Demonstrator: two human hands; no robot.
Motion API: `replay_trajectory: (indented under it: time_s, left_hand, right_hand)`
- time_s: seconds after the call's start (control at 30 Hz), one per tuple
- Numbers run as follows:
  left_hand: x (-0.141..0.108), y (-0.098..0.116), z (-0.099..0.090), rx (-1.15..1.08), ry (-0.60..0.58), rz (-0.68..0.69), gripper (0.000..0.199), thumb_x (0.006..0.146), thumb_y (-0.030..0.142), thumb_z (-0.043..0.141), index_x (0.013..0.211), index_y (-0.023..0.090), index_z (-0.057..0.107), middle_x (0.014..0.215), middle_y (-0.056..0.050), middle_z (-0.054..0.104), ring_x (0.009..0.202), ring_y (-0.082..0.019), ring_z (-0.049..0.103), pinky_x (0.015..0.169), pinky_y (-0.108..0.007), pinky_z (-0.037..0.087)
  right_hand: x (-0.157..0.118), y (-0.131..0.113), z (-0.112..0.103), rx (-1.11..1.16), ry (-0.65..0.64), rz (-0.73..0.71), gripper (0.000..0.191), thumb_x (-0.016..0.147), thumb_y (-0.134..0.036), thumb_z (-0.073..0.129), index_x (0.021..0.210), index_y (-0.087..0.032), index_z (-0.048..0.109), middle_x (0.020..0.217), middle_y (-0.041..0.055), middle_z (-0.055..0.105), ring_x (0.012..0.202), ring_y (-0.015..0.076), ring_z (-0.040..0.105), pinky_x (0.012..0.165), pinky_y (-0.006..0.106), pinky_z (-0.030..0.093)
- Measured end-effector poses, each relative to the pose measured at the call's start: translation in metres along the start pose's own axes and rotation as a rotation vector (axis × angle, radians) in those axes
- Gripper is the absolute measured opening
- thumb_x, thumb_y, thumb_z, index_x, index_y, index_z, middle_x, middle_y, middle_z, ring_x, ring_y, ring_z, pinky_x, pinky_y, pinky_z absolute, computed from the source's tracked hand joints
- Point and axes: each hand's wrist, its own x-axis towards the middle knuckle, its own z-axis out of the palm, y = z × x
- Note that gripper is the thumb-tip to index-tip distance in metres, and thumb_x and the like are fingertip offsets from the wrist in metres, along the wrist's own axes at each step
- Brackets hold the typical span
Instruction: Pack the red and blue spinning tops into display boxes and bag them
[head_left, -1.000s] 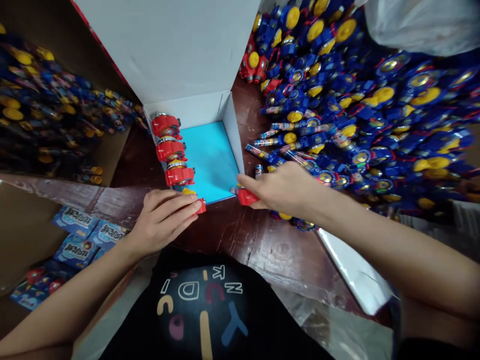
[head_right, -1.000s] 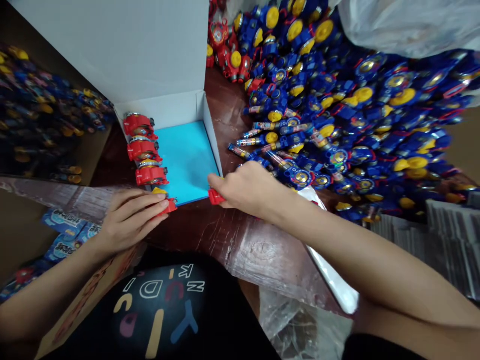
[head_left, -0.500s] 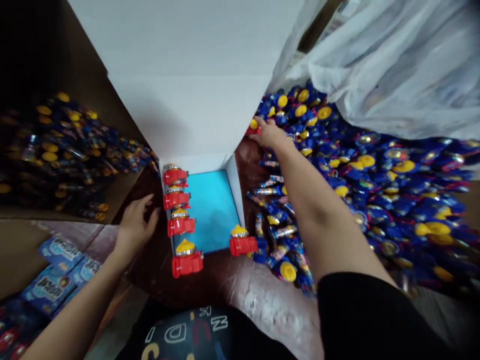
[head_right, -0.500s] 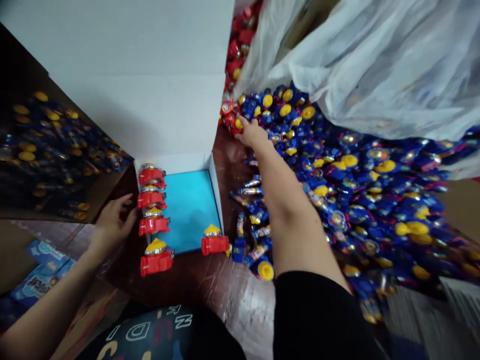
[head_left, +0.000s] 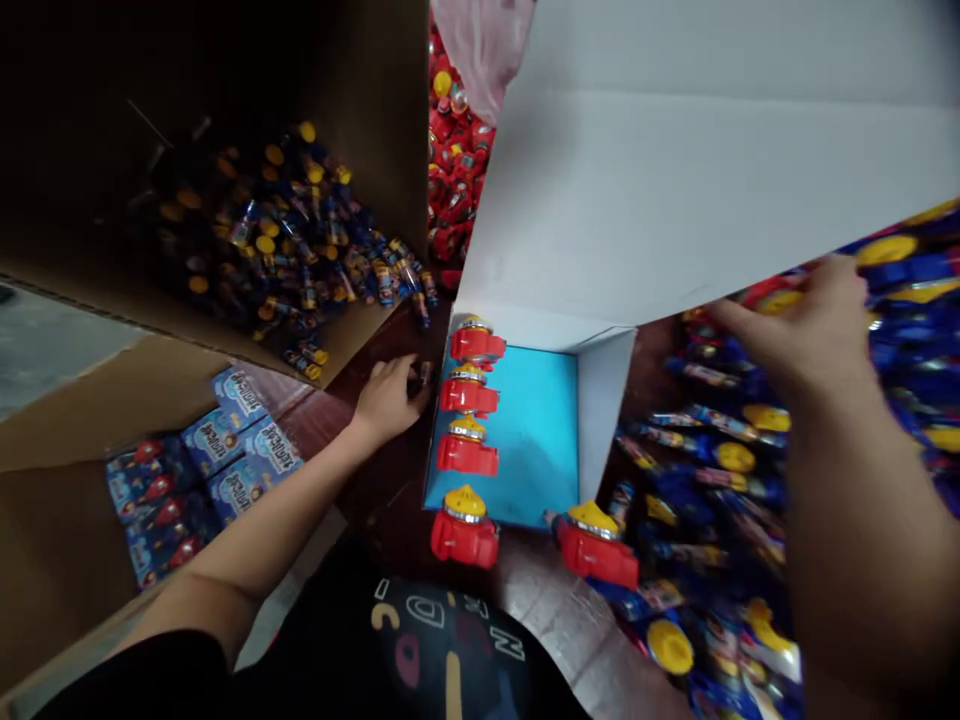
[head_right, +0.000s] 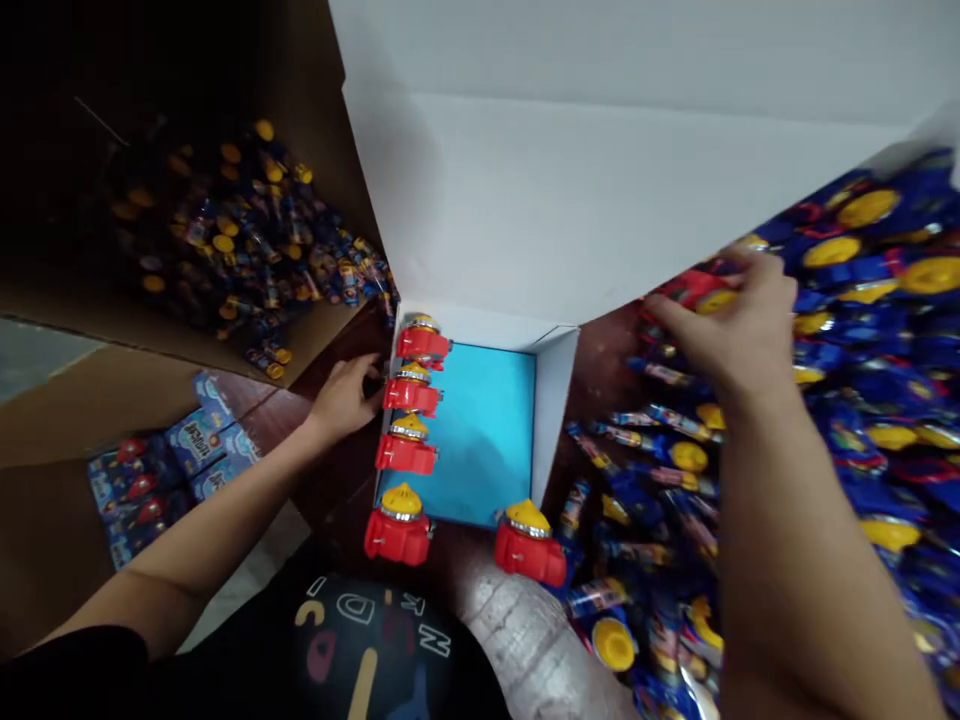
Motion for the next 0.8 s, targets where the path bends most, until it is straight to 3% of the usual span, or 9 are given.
replay_trajectory:
  time_s: [0.07,0.1,0.2,0.27,0.37,0.43,0.5,0.63,0.8]
  left_hand:
    - [0.0,0.0,-0.006,0.011,-0.029,0.054,0.045,0.088,0.025,0.069,0.131,0.012,0.069,0.118,-0.018,0.073,0.114,-0.037,0.063,0.104,-0.052,0.051]
    - [-0.002,0.0,-0.012,0.019,-0.039,0.078,0.04,0.087,0.022,0.068,0.126,0.013,0.072,0.117,-0.018,0.073,0.114,-0.037,0.063,0.105,-0.054,0.05]
    - [-0.021,0.009,-0.045,-0.08,0.077,0.164,0.032,0.095,0.026,0.062,0.124,0.015,0.07,0.118,-0.016,0.071,0.114,-0.033,0.064,0.105,-0.052,0.051]
    - [-0.041,0.028,-0.074,-0.321,0.15,0.255,0.034,0.103,0.033,0.06,0.133,0.018,0.065,0.122,-0.012,0.071,0.11,-0.026,0.067,0.1,-0.043,0.056]
    - [-0.07,0.071,-0.109,-0.665,-0.144,0.425,0.034,0.108,0.033,0.06,0.14,0.022,0.063,0.115,-0.007,0.075,0.098,-0.019,0.072,0.087,-0.03,0.06]
    - [-0.083,0.099,-0.12,-0.749,-0.337,0.504,0.029,0.109,0.033,0.059,0.134,0.022,0.067,0.11,-0.005,0.076,0.095,-0.017,0.072,0.083,-0.027,0.059]
    - [-0.089,0.116,-0.119,-0.757,-0.378,0.504,0.026,0.11,0.036,0.058,0.126,0.021,0.07,0.105,-0.004,0.076,0.091,-0.016,0.071,0.079,-0.025,0.059]
    - [-0.095,0.124,-0.107,-0.631,-0.218,0.572,0.024,0.11,0.035,0.058,0.124,0.02,0.07,0.104,-0.004,0.076,0.09,-0.017,0.072,0.08,-0.026,0.06]
    - [-0.094,0.119,-0.101,-0.184,0.213,0.883,0.033,0.106,0.027,0.061,0.137,0.018,0.067,0.105,-0.009,0.076,0.092,-0.021,0.073,0.086,-0.032,0.062]
  right_hand:
    - [-0.036,-0.011,-0.048,0.189,-0.002,0.111,0.057,0.069,-0.054,0.093,0.116,-0.025,0.078,0.106,0.022,0.077,0.092,0.0334,0.074,0.076,0.049,0.056]
    - [-0.056,-0.02,-0.072,0.288,-0.017,0.078,0.049,0.069,-0.052,0.095,0.108,-0.029,0.077,0.105,0.0182,0.079,0.092,0.0324,0.075,0.077,0.048,0.057]
    - [-0.116,-0.057,-0.13,0.454,-0.092,-0.284,0.044,0.073,-0.042,0.095,0.108,-0.035,0.068,0.107,0.0135,0.078,0.099,0.0337,0.077,0.081,0.05,0.061]
    - [-0.146,-0.085,-0.149,0.546,-0.12,-0.468,0.045,0.076,-0.037,0.093,0.112,-0.036,0.065,0.1,0.01,0.074,0.094,0.0326,0.076,0.077,0.05,0.062]
    - [-0.172,-0.124,-0.146,0.647,-0.078,-0.557,0.039,0.083,-0.04,0.085,0.115,-0.041,0.063,0.1,0.0066,0.069,0.092,0.0304,0.071,0.078,0.052,0.062]
    - [-0.182,-0.143,-0.131,0.717,-0.081,-0.562,0.036,0.089,-0.045,0.078,0.118,-0.043,0.058,0.108,0.0055,0.068,0.101,0.0304,0.069,0.084,0.053,0.062]
    - [-0.191,-0.153,-0.115,0.758,-0.062,-0.537,0.036,0.094,-0.055,0.068,0.123,-0.041,0.053,0.112,0.0068,0.067,0.106,0.0312,0.068,0.09,0.055,0.061]
    - [-0.213,-0.161,-0.1,0.686,0.004,-0.433,0.042,0.098,-0.063,0.051,0.129,-0.033,0.048,0.109,0.01,0.061,0.107,0.0322,0.065,0.092,0.056,0.059]
    - [-0.247,-0.163,-0.103,0.772,-0.004,-0.276,0.038,0.105,-0.053,0.048,0.138,-0.035,0.041,0.114,0.0089,0.059,0.1,0.0273,0.068,0.085,0.049,0.063]
